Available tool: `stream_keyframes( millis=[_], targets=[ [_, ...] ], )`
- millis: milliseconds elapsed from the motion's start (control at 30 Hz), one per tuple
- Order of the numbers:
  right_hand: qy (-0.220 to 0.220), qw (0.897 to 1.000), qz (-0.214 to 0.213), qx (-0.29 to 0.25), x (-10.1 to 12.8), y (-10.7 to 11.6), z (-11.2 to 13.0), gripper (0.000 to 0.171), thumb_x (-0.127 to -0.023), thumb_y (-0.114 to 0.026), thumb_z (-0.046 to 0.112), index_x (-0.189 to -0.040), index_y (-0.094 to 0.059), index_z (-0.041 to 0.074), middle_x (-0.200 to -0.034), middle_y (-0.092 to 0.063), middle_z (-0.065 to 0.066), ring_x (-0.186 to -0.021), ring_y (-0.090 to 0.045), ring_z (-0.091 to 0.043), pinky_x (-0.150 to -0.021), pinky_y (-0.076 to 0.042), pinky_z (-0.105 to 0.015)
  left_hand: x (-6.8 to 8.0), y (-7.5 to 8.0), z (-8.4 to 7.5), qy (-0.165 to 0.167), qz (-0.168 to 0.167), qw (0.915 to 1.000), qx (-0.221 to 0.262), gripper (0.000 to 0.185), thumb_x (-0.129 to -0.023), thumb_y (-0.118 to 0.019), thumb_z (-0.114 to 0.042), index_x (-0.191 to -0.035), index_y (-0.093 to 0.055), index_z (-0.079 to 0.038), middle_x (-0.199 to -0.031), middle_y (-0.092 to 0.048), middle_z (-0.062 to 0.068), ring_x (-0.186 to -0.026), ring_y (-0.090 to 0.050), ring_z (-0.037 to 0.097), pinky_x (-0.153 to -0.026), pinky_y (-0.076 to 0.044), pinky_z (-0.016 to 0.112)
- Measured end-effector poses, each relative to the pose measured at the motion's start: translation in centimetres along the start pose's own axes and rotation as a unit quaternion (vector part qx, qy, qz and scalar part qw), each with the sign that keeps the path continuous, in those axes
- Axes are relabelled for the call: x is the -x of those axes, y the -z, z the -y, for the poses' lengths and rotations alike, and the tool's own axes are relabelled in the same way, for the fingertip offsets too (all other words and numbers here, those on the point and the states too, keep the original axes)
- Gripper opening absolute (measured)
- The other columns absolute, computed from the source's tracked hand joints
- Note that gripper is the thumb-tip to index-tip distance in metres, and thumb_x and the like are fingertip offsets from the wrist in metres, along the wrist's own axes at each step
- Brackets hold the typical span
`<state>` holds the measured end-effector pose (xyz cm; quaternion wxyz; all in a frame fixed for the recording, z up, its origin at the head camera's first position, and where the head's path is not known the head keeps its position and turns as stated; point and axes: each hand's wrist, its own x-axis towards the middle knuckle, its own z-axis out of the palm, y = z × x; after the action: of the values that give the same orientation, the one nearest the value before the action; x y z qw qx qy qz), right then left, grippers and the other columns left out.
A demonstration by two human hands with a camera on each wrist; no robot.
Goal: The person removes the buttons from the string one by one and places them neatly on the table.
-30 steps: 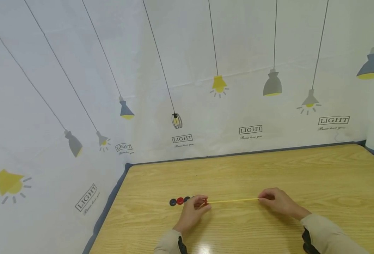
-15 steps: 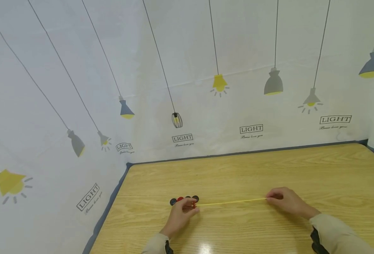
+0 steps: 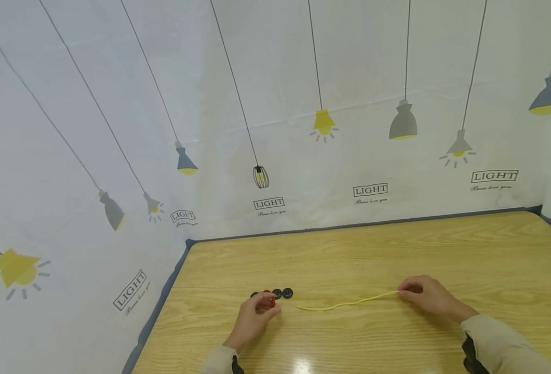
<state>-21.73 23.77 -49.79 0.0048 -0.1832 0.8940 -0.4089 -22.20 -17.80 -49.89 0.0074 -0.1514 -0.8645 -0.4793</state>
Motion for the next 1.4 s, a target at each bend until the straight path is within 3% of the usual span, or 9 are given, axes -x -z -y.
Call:
stream_keyframes(
  millis=[333,533,733,967,1233,1400],
  targets=[
    [-0.018,1.000,-0.006,0.005,0.4,0.2,-0.3,0.012,-0.084,-0.061,0.016,-0.086,-0.065,0.005,-0.084,-0.061,0.000,-0.075,-0.054,-0.005,-0.068,-0.046,-0.026,0.3,2.6,2.0,0.051,-0.109,0.9913,-0.054,0.032,-0.076,-0.069,-0.010,-0.105,-0.060,0.002,-0.097,-0.057,0.014,-0.081,-0.059,0.023,-0.070,-0.049,0.026],
    [-0.016,1.000,-0.004,-0.002,0.4,0.3,-0.2,0.011,-0.083,-0.061,0.013,-0.086,-0.064,0.003,-0.083,-0.061,-0.002,-0.072,-0.053,-0.004,-0.065,-0.045,-0.025,-0.1,3.8,2.7,0.075,-0.143,0.9835,-0.080,0.032,-0.074,-0.070,-0.007,-0.103,-0.061,0.003,-0.091,-0.055,0.013,-0.078,-0.057,0.022,-0.069,-0.048,0.030],
    [-0.027,1.000,-0.012,0.003,0.4,0.3,-0.4,0.008,-0.083,-0.062,0.012,-0.085,-0.064,0.004,-0.082,-0.061,-0.001,-0.072,-0.053,-0.006,-0.064,-0.045,-0.025,-0.5,4.3,3.3,0.091,-0.129,0.9812,-0.111,0.029,-0.071,-0.072,-0.005,-0.096,-0.062,0.005,-0.085,-0.053,0.011,-0.074,-0.053,0.020,-0.063,-0.045,0.027],
    [-0.041,0.999,-0.016,0.009,0.2,0.3,-0.8,0.007,-0.083,-0.061,0.013,-0.086,-0.064,0.007,-0.083,-0.061,0.001,-0.074,-0.053,-0.006,-0.066,-0.045,-0.026,-0.8,4.5,3.4,0.084,-0.099,0.9826,-0.133,0.028,-0.070,-0.072,-0.005,-0.095,-0.062,0.006,-0.081,-0.052,0.009,-0.070,-0.048,0.016,-0.058,-0.039,0.024],
    [-0.030,0.999,-0.025,0.014,0.2,0.2,-1.0,0.005,-0.082,-0.061,0.010,-0.084,-0.064,0.007,-0.081,-0.060,0.002,-0.072,-0.052,-0.004,-0.064,-0.045,-0.025,-1.3,4.5,3.7,0.089,-0.072,0.9884,-0.099,0.029,-0.071,-0.070,0.000,-0.097,-0.061,0.008,-0.082,-0.059,0.011,-0.072,-0.052,0.016,-0.062,-0.043,0.026],
    [-0.042,0.999,-0.024,0.007,0.2,0.1,-0.9,0.005,-0.083,-0.061,0.010,-0.084,-0.064,0.007,-0.081,-0.060,0.002,-0.072,-0.053,-0.006,-0.064,-0.044,-0.025,-1.3,4.3,3.6,0.110,-0.073,0.9898,-0.053,0.033,-0.070,-0.068,0.004,-0.101,-0.059,0.011,-0.088,-0.061,0.016,-0.074,-0.054,0.019,-0.064,-0.044,0.026]
  ],
)
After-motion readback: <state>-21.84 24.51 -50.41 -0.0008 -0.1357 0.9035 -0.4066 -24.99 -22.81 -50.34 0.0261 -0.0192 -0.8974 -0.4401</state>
